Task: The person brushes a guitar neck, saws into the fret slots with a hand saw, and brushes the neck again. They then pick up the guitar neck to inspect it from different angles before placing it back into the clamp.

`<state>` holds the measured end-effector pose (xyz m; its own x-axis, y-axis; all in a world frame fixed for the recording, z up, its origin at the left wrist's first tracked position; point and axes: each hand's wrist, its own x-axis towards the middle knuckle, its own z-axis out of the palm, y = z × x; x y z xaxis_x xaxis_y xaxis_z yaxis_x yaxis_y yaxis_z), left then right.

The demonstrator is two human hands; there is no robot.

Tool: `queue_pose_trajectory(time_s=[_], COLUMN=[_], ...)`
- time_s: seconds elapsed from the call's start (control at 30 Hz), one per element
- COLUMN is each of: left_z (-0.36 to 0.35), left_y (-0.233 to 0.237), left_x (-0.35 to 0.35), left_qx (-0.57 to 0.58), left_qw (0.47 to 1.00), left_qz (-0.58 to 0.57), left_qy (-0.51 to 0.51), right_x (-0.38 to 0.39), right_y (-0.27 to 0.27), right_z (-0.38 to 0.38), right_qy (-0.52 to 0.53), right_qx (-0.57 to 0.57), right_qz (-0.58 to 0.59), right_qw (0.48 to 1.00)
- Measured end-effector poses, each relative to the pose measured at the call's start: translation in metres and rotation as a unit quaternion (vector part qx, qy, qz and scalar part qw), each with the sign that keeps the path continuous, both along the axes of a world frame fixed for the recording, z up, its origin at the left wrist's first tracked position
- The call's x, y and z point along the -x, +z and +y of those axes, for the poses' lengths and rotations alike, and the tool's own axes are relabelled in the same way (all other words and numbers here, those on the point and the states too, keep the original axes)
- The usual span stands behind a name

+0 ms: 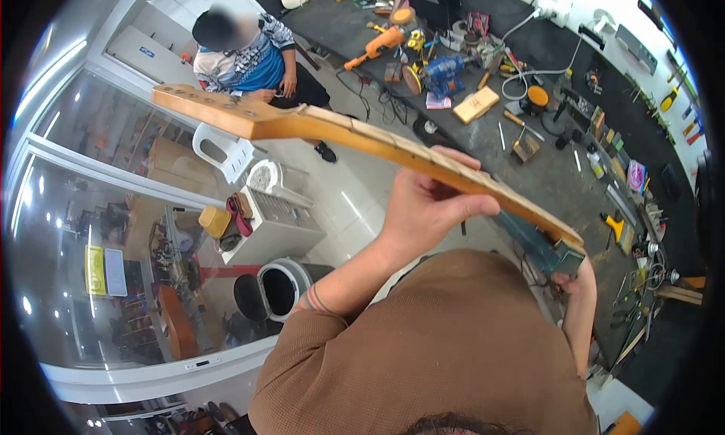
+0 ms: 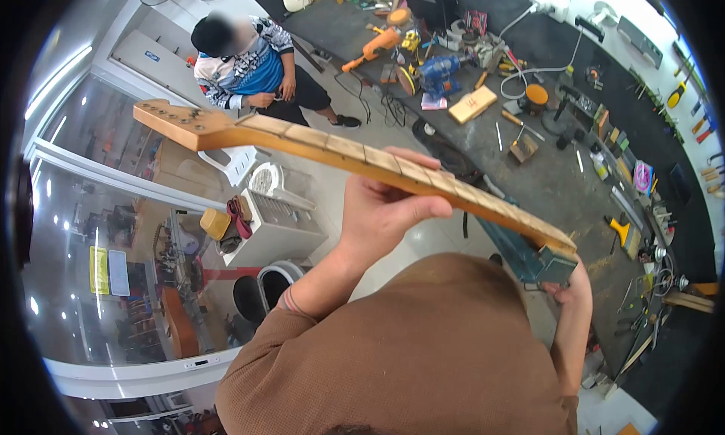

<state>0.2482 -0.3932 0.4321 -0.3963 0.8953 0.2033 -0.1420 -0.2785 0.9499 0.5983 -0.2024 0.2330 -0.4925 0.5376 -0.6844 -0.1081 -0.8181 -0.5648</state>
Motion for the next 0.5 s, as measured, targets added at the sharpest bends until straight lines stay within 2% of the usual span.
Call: queue_pose_trajectory(time_s=[0.03, 0.07, 0.2, 0.5], left_z=[0.001, 0.001, -0.001, 0.001], left_y=[-0.001, 0.000, 0.006, 0.004], left_x=[0.000, 0.001, 0.005, 0.009], left_qx=[0.003, 0.013, 0.037, 0.028], left_qw=[1.000, 1.000, 0.999, 0.999], left_qz=[-0.015, -0.011, -0.004, -0.012], left_qy=[-0.006, -0.007, -0.009, -0.012], right_x=[0.003, -0.003, -0.012, 0.002], right_y=[0.007, 0.001, -0.016, -0.002], right_z=[-0.004, 0.000, 0.006, 0.000], right_qy=[-0.037, -0.016, 0.034, -0.030], right_qx=[0.014, 0.029, -0.004, -0.038], right_qz=[-0.034, 0.014, 0.033, 0.001], right_qw=[0.999, 0.999, 0.999, 0.999])
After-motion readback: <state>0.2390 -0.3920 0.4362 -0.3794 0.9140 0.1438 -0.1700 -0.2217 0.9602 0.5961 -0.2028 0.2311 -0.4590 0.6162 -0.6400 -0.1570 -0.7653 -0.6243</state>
